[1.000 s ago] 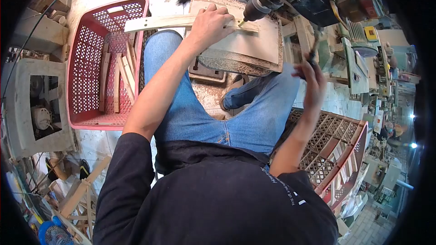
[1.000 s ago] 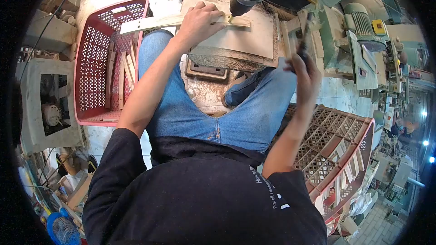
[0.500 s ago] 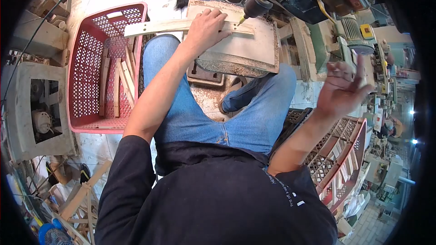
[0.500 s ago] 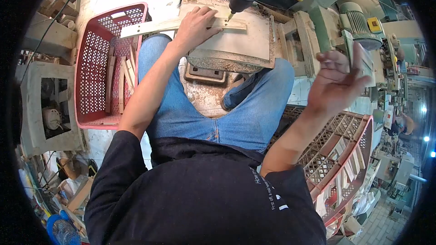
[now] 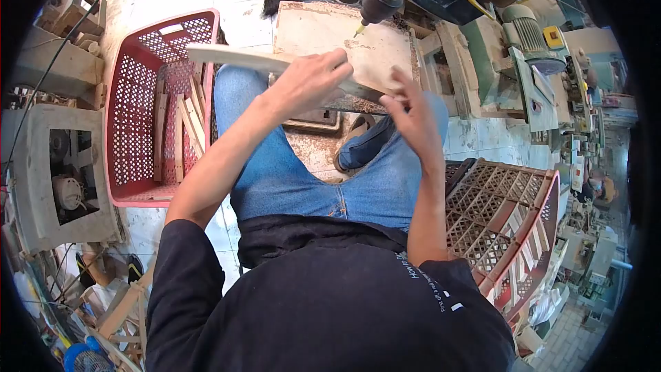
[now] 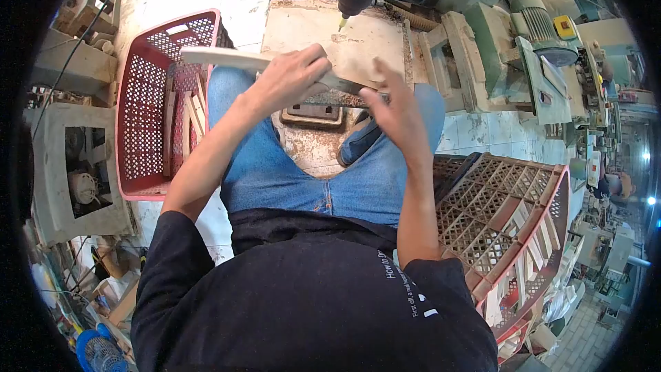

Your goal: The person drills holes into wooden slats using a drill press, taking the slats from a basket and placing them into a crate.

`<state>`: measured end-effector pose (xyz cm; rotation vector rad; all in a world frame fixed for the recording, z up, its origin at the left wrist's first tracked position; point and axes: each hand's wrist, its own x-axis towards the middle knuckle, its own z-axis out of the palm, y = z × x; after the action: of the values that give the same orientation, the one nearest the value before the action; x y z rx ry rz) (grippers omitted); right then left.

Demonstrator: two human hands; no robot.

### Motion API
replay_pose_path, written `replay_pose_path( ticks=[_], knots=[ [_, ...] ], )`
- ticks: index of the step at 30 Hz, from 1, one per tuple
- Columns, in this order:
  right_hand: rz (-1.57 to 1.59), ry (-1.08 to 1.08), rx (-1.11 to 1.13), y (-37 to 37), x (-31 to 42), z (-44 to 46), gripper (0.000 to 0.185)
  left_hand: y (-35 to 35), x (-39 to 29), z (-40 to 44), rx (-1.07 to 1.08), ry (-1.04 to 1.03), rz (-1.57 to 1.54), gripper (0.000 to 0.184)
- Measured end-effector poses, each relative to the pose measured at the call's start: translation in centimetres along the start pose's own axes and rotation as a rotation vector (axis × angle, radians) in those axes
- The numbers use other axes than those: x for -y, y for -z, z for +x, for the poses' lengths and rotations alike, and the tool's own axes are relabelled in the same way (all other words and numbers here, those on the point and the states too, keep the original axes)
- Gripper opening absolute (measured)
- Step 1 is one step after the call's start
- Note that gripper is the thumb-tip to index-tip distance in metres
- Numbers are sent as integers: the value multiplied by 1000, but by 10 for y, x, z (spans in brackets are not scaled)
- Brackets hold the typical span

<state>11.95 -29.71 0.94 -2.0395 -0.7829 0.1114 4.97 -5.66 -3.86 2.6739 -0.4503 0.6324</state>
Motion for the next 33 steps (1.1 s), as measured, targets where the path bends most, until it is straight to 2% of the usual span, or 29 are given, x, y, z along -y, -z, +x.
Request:
replay_pose_path(
  ticks=[2, 3, 6, 9, 12, 13, 15, 18, 19, 20, 22, 25, 27, 29, 30, 32, 33],
  knots=[
    [-53, 17, 205, -5, -9, -3, 28, -6, -4, -8, -60, -95, 101, 32],
    [-141, 88, 179, -5, -7, -3, 29, 0, -8, -12, -154, -149, 117, 29],
    [-163, 350, -99, -17, 2, -13, 28, 13, -13, -22, -195, 0, 174, 31],
    [-177, 505, -304, -16, -1, -16, 28, 45, 4, -39, 119, 163, 302, 35],
    [-73, 473, -162, -10, -4, -21, 28, 67, 1, -52, -80, 74, 355, 34],
    [-24, 405, -177, -9, 0, -21, 30, 79, 1, -54, -73, 53, 346, 28],
    [70, 273, -208, -2, 11, -19, 38, 102, 5, -69, -15, 174, 174, 25],
    [-265, 189, -164, -11, -39, 16, 53, 129, 6, -94, -4, 366, 81, 23],
    [-511, 135, -121, -20, -58, 28, 63, 135, 10, -102, -14, 429, 78, 27],
    [-618, 94, -83, -30, -70, 40, 66, 135, 20, -115, -68, 465, -5, 28],
    [-830, 16, -8, -54, -76, 65, 74, 139, 21, -135, -206, 687, -91, 32],
    [-820, 32, 57, -90, -60, 88, 85, 142, 33, -172, -469, 757, -167, 34],
    [-785, 136, 137, -119, -40, 84, 92, 148, 30, -188, -586, 862, -274, 44],
    [-746, 239, 613, -117, 28, 77, 91, 157, 23, -191, -699, 878, -397, 52],
    [-465, 694, 383, -140, -3, 52, 80, 159, 21, -190, -777, 854, -460, 56],
    [-46, 616, 666, -133, 25, 29, 77, 166, 15, -184, -927, 828, -605, 62],
    [-83, 579, 544, -130, 25, 30, 74, 172, 8, -176, -999, 829, -689, 64]
  ],
)
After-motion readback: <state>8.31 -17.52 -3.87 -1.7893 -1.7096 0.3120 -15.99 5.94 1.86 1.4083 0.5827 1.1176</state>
